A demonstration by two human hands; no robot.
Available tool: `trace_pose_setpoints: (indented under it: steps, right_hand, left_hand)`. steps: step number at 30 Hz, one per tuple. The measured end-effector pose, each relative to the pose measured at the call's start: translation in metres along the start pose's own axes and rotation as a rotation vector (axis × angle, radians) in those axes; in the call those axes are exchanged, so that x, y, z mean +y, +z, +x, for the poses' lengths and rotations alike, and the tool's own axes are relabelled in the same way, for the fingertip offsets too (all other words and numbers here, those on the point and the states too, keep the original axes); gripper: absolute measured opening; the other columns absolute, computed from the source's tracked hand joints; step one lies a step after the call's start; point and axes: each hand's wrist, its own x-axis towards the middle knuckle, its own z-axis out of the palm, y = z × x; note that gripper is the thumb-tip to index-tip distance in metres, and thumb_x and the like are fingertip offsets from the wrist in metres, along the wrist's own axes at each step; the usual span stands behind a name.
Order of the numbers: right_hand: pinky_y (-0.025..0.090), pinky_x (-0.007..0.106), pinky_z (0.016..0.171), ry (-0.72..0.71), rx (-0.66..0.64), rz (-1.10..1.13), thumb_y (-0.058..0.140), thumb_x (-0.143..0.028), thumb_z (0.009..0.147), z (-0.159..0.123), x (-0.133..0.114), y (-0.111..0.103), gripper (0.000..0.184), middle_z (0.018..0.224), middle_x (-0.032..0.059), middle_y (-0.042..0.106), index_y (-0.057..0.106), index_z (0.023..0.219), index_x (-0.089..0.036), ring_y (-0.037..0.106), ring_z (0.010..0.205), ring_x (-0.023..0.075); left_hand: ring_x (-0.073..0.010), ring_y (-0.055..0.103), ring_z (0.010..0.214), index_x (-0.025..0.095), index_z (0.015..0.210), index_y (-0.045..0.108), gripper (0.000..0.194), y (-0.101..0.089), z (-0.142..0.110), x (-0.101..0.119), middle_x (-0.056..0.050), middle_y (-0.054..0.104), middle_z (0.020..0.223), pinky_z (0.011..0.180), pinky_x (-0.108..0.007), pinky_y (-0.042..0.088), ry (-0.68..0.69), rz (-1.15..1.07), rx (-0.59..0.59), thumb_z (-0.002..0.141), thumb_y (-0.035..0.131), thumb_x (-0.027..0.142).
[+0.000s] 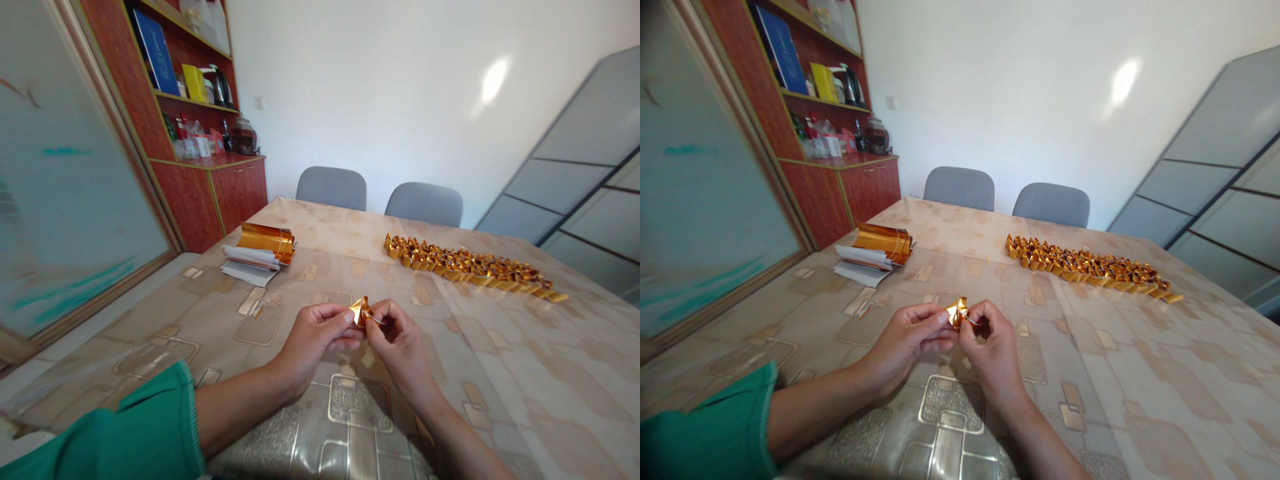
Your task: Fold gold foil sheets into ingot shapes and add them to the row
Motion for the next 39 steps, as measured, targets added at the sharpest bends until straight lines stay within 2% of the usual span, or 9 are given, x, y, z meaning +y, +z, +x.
trace_pose_setpoints:
  steps: [3,8,16,20,26,31,35,39]
  right_hand:
    - [0.043,0.025,0.057,0.025,-0.004,-0.002,0.067,-0.026,0.078,-0.001,-0.001,-0.001,0.015,0.068,-0.0022,0.056,0.053,0.073,-0.022,0.052,0.062,0.0141]
    - [0.047,0.027,0.064,0.027,-0.061,0.031,0.068,-0.03,0.083,-0.002,-0.004,-0.001,0.012,0.076,-0.0003,0.062,0.06,0.08,-0.021,0.058,0.07,0.0155]
    - [0.041,0.026,0.057,0.049,0.004,0.028,0.069,-0.034,0.082,-0.001,-0.005,-0.001,0.02,0.069,-0.0014,0.058,0.057,0.072,-0.021,0.052,0.063,0.0145]
    - [0.04,0.026,0.058,0.076,-0.051,0.064,0.07,-0.036,0.081,0.001,-0.006,-0.004,0.024,0.071,-0.0012,0.057,0.055,0.069,-0.022,0.05,0.064,0.0148]
    - [0.043,0.028,0.064,0.095,-0.166,0.125,0.072,-0.041,0.081,0.003,-0.005,-0.011,0.024,0.074,0.0005,0.06,0.062,0.073,-0.021,0.054,0.07,0.0163]
    - [0.042,0.027,0.06,0.076,-0.167,0.103,0.073,-0.04,0.082,0.004,-0.008,-0.014,0.023,0.072,-0.0004,0.058,0.066,0.072,-0.021,0.052,0.065,0.0143]
    - [0.045,0.027,0.062,0.074,-0.244,0.146,0.069,-0.041,0.086,0.006,-0.009,-0.018,0.02,0.082,0.0017,0.062,0.072,0.082,-0.021,0.055,0.067,0.0139]
    - [0.046,0.025,0.058,0.152,-0.224,0.242,0.077,-0.041,0.078,0.007,-0.005,-0.019,0.02,0.079,-0.0001,0.063,0.069,0.082,-0.023,0.057,0.063,0.0127]
  left_hand:
    - [-0.0169,0.07,0.076,0.012,0.086,0.074,0.031,0.0,0.0,-0.001,-0.008,0.074,0.083,0.069,-0.025,0.056,0.002,0.005,-0.005,0.073,0.081,0.039]
    - [-0.0135,0.068,0.071,0.012,0.084,0.075,0.029,0.0,0.001,-0.002,-0.006,0.073,0.082,0.069,-0.023,0.056,0.013,-0.015,-0.014,0.073,0.082,0.038]
    - [-0.0168,0.07,0.076,0.013,0.086,0.075,0.03,0.0,-0.002,-0.004,-0.007,0.074,0.081,0.069,-0.025,0.056,0.025,0.033,-0.004,0.074,0.08,0.04]
    - [-0.0167,0.07,0.076,0.013,0.087,0.076,0.031,0.0,-0.002,-0.005,-0.007,0.073,0.08,0.069,-0.024,0.056,0.033,0.076,-0.018,0.074,0.08,0.04]
    - [-0.0156,0.069,0.075,0.012,0.086,0.076,0.032,0.0,0.001,-0.004,-0.007,0.074,0.08,0.069,-0.023,0.056,0.034,0.078,-0.029,0.074,0.08,0.041]
    - [-0.0149,0.069,0.074,0.011,0.084,0.075,0.031,0.0,0.0,-0.004,-0.008,0.074,0.079,0.069,-0.023,0.056,0.0,0.05,-0.026,0.074,0.081,0.04]
    - [-0.0135,0.069,0.071,0.011,0.087,0.075,0.033,-0.002,0.0,-0.005,-0.009,0.075,0.08,0.067,-0.021,0.055,-0.01,0.015,-0.009,0.073,0.081,0.04]
    - [-0.0131,0.069,0.071,0.01,0.088,0.074,0.035,-0.004,0.002,-0.005,-0.009,0.075,0.081,0.068,-0.022,0.056,-0.021,-0.003,-0.007,0.072,0.083,0.04]
